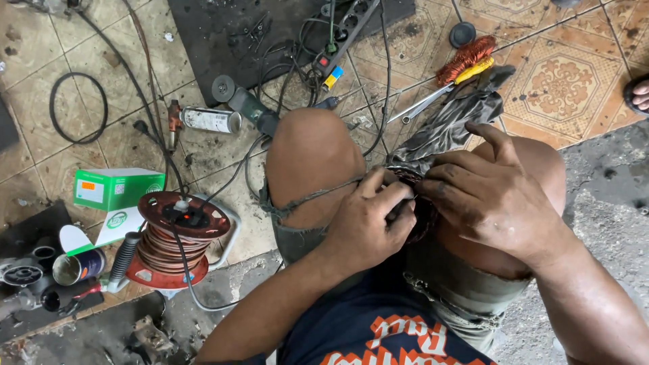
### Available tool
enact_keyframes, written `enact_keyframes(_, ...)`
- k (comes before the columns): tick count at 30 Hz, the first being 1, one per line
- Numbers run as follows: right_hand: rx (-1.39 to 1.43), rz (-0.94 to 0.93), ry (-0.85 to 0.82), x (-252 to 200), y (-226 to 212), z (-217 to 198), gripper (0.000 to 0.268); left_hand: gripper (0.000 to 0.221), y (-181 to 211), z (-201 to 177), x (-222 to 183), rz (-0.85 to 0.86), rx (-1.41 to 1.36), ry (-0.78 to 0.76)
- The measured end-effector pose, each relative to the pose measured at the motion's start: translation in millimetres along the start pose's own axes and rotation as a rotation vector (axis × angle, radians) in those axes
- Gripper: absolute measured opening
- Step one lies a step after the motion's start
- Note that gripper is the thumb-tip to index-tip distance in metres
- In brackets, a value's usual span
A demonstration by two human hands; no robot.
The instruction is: Repairing an electrical stator by reassembling copper windings and internal components.
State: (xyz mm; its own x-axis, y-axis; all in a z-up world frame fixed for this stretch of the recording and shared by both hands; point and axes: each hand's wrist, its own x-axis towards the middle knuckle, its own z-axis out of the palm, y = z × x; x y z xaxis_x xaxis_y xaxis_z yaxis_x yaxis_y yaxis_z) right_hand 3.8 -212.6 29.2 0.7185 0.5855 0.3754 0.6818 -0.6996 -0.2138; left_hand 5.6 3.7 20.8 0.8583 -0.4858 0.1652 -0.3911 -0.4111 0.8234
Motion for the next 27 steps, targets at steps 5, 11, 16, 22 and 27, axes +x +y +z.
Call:
enact_keyframes(5,-0.078,0.021,-0.05,1.6,-3.9,5.7,0.03,0.022,-5.9,2.1,-0.9,-0.004,-0.02,0.023)
enact_keyframes(11,-0.191,-0.005,-0.072,5.0,-2.0,6.4,0.022,0.014,-4.8,1.8,2.9,0.017,-0.02,0.046)
enact_keyframes(16,-0.285,-0.069,-0.082,8.8,-1.4,2.8,0.015,0.007,-6.5,0.4,5.9,0.063,0.066,0.071)
enact_keyframes(22,-0.148,-0.121,-0.098,6.8,-0.7,0.7,0.013,0.008,-13.9,9.1,-0.2,0.136,0.054,0.052)
enact_keyframes(27,-0.135,-0.065,-0.017,-0.7,16.3,10.2,0.007,0.01,-18.1,5.3,-2.9,0.185,0.158,0.145)
